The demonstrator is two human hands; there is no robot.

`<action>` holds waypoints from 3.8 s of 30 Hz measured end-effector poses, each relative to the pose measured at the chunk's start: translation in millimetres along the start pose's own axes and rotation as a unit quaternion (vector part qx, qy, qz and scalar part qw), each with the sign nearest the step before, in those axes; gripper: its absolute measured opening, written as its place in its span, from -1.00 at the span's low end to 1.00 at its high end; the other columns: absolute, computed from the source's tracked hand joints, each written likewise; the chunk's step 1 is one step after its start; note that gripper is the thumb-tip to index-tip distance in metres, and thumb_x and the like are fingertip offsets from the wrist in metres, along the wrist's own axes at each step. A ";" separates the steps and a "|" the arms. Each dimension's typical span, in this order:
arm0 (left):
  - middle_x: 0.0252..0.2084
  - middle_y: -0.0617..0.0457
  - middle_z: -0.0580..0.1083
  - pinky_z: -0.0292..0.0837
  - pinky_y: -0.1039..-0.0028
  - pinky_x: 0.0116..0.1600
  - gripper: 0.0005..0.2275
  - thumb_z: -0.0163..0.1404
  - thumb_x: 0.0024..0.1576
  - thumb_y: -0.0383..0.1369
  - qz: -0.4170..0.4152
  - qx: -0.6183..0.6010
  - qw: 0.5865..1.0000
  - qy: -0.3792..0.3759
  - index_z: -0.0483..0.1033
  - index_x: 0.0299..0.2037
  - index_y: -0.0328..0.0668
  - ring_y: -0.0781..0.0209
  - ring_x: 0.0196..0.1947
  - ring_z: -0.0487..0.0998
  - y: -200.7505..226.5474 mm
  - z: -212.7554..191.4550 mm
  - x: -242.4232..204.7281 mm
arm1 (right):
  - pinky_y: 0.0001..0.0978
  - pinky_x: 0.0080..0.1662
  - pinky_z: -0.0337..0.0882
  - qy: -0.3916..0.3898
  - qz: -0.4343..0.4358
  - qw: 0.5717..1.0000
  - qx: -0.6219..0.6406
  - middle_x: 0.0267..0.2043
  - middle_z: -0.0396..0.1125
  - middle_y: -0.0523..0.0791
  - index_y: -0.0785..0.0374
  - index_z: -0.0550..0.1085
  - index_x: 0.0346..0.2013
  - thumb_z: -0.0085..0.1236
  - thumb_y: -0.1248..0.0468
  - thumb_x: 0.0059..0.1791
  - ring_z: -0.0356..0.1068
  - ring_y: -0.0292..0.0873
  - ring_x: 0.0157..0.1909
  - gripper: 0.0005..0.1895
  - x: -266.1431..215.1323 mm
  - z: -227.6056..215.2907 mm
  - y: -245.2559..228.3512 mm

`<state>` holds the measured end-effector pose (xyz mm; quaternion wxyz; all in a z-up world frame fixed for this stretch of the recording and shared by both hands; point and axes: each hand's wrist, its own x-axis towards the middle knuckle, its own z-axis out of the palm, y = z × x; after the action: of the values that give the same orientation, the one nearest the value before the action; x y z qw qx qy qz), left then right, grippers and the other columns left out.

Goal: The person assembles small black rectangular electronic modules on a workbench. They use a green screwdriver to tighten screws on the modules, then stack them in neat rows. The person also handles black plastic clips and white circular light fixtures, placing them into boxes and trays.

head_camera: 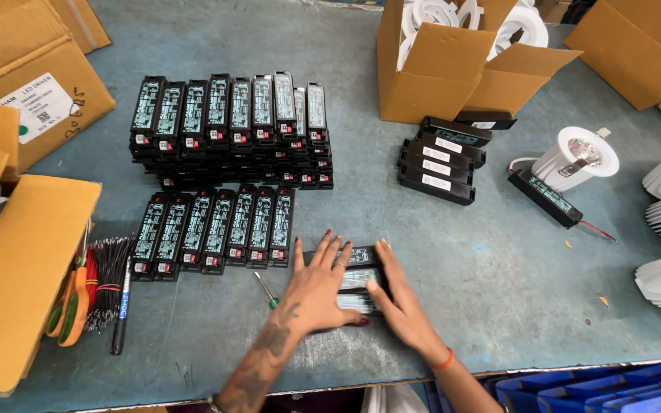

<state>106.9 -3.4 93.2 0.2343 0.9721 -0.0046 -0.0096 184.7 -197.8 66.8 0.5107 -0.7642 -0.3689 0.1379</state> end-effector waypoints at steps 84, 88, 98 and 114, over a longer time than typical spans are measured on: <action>0.31 -0.30 0.27 -0.39 -0.22 0.48 -0.03 0.18 -0.12 0.24 0.048 -0.017 0.988 0.145 0.22 0.35 -0.40 -0.17 0.42 0.15 22.0 21.2 -41.0 | -0.27 0.40 0.21 0.093 -0.096 0.991 0.015 0.28 0.12 -0.07 0.22 0.23 0.37 0.37 0.28 -0.13 0.17 -0.13 0.36 -0.19 58.9 -108.9 70.6; 0.31 -0.30 0.28 -0.39 -0.22 0.48 -0.02 0.17 -0.12 0.24 0.059 -0.004 0.985 0.160 0.22 0.36 -0.41 -0.17 0.42 0.15 20.6 21.8 -41.4 | -0.19 0.34 0.22 0.092 -0.092 0.982 -0.138 0.15 0.16 0.00 0.29 0.43 0.23 0.37 0.28 -0.16 0.22 -0.03 0.26 -0.34 56.6 -109.3 67.4; 0.29 -0.31 0.26 -0.40 -0.21 0.46 -0.01 0.14 -0.10 0.29 0.048 -0.012 0.990 0.133 0.19 0.35 -0.42 -0.17 0.40 0.13 21.2 18.7 -39.7 | -0.12 0.20 0.31 0.064 -0.116 0.950 -0.281 0.21 0.32 0.06 0.29 0.51 0.08 0.24 0.13 -0.02 0.30 0.15 0.21 -0.56 88.7 -110.0 28.5; 0.30 -0.33 0.26 -0.39 -0.19 0.45 -0.02 0.20 -0.15 0.23 0.049 -0.031 0.989 0.139 0.20 0.34 -0.38 -0.18 0.40 0.13 22.0 16.7 -39.9 | -0.22 -0.13 0.43 0.079 -0.191 0.919 -0.337 -0.07 0.38 -0.01 0.28 0.52 -0.15 0.29 0.28 -0.11 0.40 0.01 -0.10 -0.73 -4.5 -39.1 -13.4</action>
<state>66.5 -30.1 89.0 0.2625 0.9550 -0.0195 0.1368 198.9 -224.8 95.1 0.2676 -0.8146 -0.4905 -0.1556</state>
